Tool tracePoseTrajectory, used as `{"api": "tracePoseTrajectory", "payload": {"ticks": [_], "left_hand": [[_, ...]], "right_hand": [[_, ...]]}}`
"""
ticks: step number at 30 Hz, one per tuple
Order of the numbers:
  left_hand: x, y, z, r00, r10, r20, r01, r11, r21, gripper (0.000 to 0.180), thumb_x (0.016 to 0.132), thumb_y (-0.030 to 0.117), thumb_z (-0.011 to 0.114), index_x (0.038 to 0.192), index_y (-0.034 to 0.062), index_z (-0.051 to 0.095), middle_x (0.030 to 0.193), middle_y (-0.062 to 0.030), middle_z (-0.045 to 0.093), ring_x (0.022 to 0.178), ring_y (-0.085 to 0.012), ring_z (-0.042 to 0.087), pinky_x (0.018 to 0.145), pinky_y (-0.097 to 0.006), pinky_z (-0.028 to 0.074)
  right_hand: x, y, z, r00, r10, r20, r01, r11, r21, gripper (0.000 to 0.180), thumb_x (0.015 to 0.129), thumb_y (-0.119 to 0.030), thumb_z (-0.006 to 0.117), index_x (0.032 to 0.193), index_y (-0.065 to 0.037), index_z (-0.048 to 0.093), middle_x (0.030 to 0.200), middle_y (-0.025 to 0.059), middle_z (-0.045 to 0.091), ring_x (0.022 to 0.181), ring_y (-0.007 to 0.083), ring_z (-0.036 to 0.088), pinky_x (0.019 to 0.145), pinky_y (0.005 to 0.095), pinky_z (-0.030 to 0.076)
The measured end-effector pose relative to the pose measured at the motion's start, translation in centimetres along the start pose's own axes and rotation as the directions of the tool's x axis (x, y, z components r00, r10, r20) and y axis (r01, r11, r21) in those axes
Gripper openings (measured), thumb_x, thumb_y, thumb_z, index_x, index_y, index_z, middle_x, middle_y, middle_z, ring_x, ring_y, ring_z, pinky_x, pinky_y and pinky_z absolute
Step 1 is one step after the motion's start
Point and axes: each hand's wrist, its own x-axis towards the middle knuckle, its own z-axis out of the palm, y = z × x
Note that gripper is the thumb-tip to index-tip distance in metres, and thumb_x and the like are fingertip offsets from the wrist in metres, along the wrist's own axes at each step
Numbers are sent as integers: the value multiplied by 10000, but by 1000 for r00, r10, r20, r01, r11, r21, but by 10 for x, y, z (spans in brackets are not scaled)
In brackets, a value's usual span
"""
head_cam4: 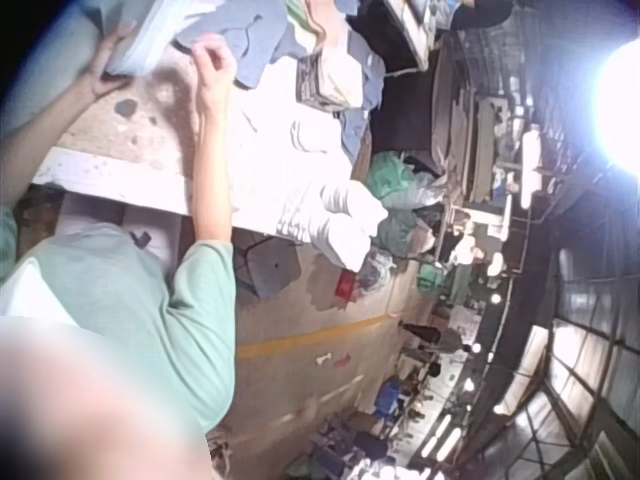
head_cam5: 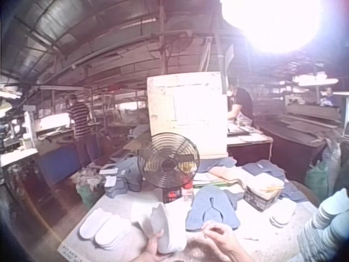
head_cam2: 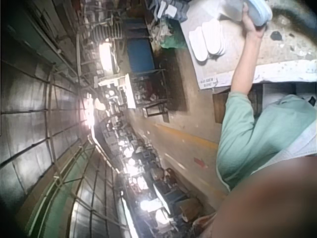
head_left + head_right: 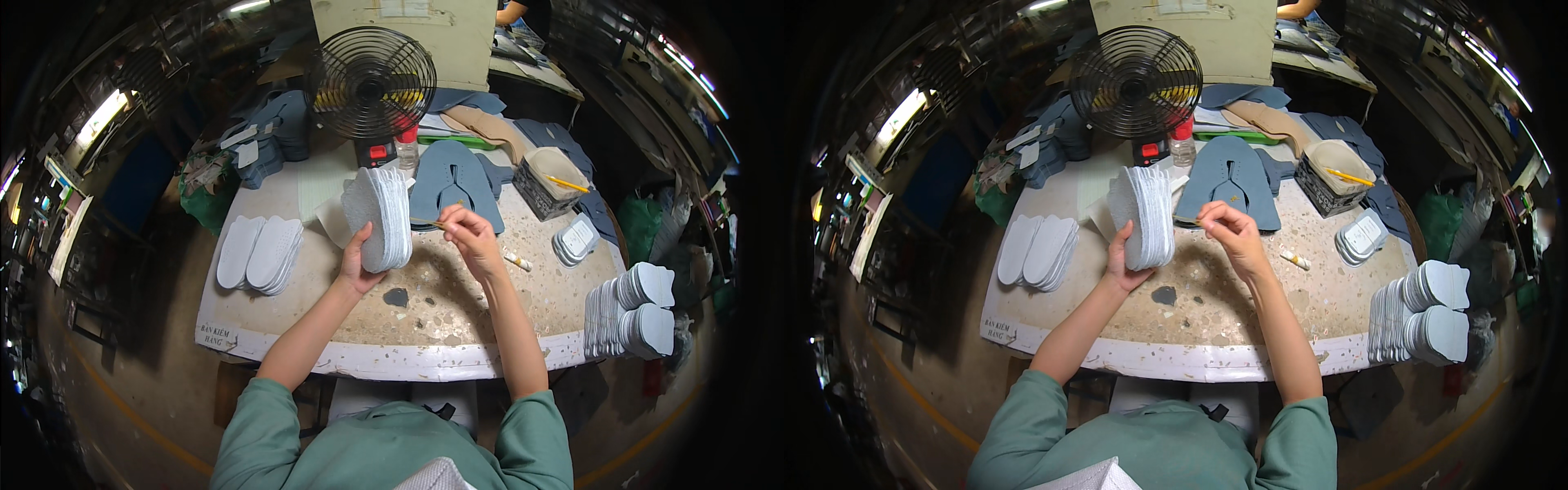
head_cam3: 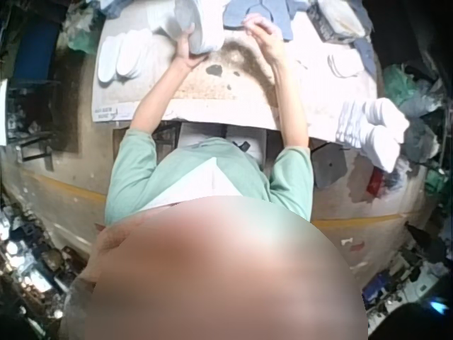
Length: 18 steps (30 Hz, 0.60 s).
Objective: The person repeatedly picks white insoles from a stack, peels small adhesive labels from a sheet, and sticks each label onto an insole. Finished insoles are placed into a separate stack on the table. The person handles insoles and labels by hand throughout the clip.
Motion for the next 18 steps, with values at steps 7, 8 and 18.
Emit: {"api": "tracePoseTrajectory", "payload": {"ticks": [7, 8, 18], "left_hand": [[1, -1, 1, 992, -7, -124, 12, 999, 38, 698, 822, 439, 691, 1359, 69, 440, 1234, -109, 585, 1146, -246, 582, 975, -420, 485], [1, 0, 1, 994, -14, -110, 18, 999, 36, 698, 820, 436, 694, 1358, 71, 441, 1233, -109, 586, 1147, -247, 581, 979, -421, 482], [-2, -8, 3, 1000, -5, -8, 5, 1000, 11, 683, 829, 443, 679, 1353, 66, 455, 1232, -135, 595, 1130, -277, 590, 981, -429, 474]], "right_hand": [[-2, -16, -7, 990, -15, 140, -56, 872, 487, 165, 899, -233, 621, 899, -90, 539, 981, 47, 554, 924, 119, 541, 597, 178, 413], [-2, -16, -6, 991, 31, 128, -93, 850, 519, 159, 907, -224, 608, 939, -81, 545, 933, 42, 562, 864, 109, 540, 566, 175, 402], [1, -8, 3, 887, 455, -80, -449, 890, 83, 259, 933, -95, 593, 1162, -80, 471, 550, 37, 576, 341, 65, 391, 326, 204, 257]]}}
